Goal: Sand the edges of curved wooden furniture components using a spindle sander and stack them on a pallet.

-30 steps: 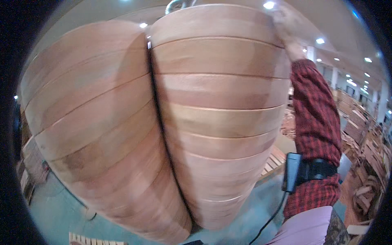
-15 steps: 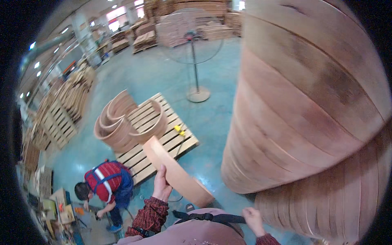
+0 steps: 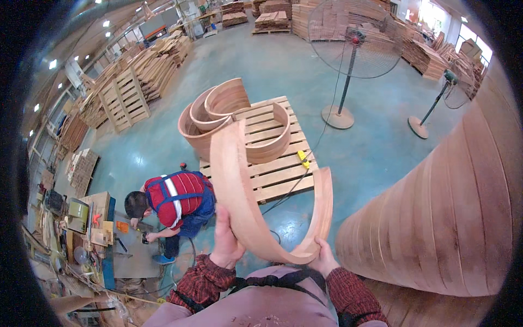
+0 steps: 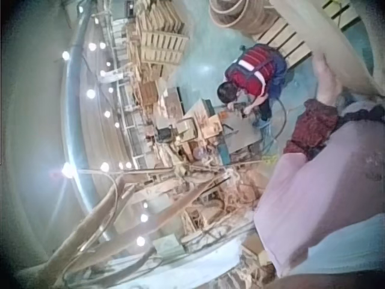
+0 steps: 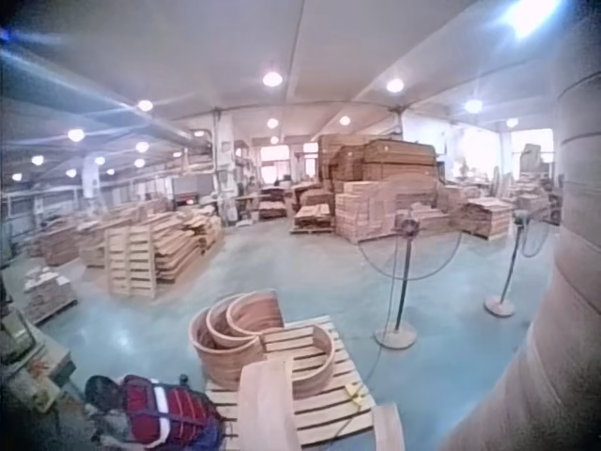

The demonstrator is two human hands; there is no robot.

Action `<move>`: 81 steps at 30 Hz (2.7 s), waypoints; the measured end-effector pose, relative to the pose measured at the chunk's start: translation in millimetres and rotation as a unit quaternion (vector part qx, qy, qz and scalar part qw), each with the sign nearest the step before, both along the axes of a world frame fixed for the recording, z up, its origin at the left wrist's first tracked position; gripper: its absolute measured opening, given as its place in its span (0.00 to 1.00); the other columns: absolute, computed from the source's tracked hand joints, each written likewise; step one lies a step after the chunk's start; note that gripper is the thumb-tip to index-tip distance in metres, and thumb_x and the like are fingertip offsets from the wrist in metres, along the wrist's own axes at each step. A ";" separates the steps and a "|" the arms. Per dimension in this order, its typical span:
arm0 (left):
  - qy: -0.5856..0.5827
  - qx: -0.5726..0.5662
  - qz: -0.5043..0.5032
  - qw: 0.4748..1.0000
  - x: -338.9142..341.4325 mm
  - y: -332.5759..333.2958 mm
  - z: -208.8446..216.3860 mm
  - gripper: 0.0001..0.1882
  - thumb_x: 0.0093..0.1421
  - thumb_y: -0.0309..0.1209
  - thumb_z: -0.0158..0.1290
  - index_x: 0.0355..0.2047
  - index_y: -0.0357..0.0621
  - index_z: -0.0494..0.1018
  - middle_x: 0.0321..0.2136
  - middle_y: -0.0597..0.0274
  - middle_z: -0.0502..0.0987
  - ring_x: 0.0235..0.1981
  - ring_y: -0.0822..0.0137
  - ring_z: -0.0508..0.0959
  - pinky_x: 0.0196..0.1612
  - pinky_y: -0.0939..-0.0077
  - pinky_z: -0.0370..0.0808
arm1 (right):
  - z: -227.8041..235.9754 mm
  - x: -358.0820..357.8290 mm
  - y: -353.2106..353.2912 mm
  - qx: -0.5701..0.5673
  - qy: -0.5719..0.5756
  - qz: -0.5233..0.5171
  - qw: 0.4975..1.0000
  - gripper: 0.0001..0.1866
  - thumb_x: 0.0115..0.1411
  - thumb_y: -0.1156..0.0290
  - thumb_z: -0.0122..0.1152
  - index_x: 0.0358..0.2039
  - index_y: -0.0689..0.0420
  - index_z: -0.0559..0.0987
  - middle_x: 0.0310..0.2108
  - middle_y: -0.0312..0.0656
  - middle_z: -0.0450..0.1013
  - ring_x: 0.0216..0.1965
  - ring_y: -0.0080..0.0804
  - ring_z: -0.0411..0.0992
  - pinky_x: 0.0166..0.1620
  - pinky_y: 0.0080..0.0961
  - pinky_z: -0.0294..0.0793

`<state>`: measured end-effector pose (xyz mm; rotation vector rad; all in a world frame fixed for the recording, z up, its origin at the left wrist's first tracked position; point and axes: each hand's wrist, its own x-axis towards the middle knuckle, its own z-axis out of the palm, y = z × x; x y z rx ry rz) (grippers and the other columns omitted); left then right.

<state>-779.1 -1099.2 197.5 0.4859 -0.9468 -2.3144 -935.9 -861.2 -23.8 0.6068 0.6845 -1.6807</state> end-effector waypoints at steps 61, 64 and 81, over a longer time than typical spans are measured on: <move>-0.212 -0.135 0.323 0.912 -276.1 -441.9 -85.0 0.35 0.59 0.20 0.52 0.68 0.32 0.60 0.60 0.47 0.71 0.57 0.52 0.77 0.64 0.56 0.75 | 74.4 -445.2 -484.7 0.190 0.539 0.059 0.818 0.25 0.66 0.67 0.61 0.59 0.68 0.73 0.49 0.46 0.79 0.50 0.34 0.78 0.52 0.33 0.79; -0.232 -0.174 0.343 0.893 -316.8 -457.7 -53.8 0.37 0.60 0.21 0.51 0.71 0.32 0.57 0.62 0.47 0.70 0.59 0.52 0.76 0.66 0.56 0.73 | 59.9 -466.5 -498.5 0.096 0.520 0.046 0.848 0.23 0.67 0.69 0.59 0.59 0.66 0.73 0.51 0.44 0.78 0.50 0.33 0.78 0.52 0.32 0.80; -0.341 -0.052 0.269 0.899 -363.7 -542.9 -228.6 0.26 0.61 0.22 0.57 0.60 0.37 0.67 0.48 0.61 0.75 0.46 0.66 0.77 0.53 0.70 0.76 | -100.5 -446.6 -585.9 0.211 0.184 0.105 0.954 0.12 0.62 0.70 0.68 0.42 0.62 0.79 0.31 0.45 0.80 0.26 0.38 0.80 0.27 0.33 0.79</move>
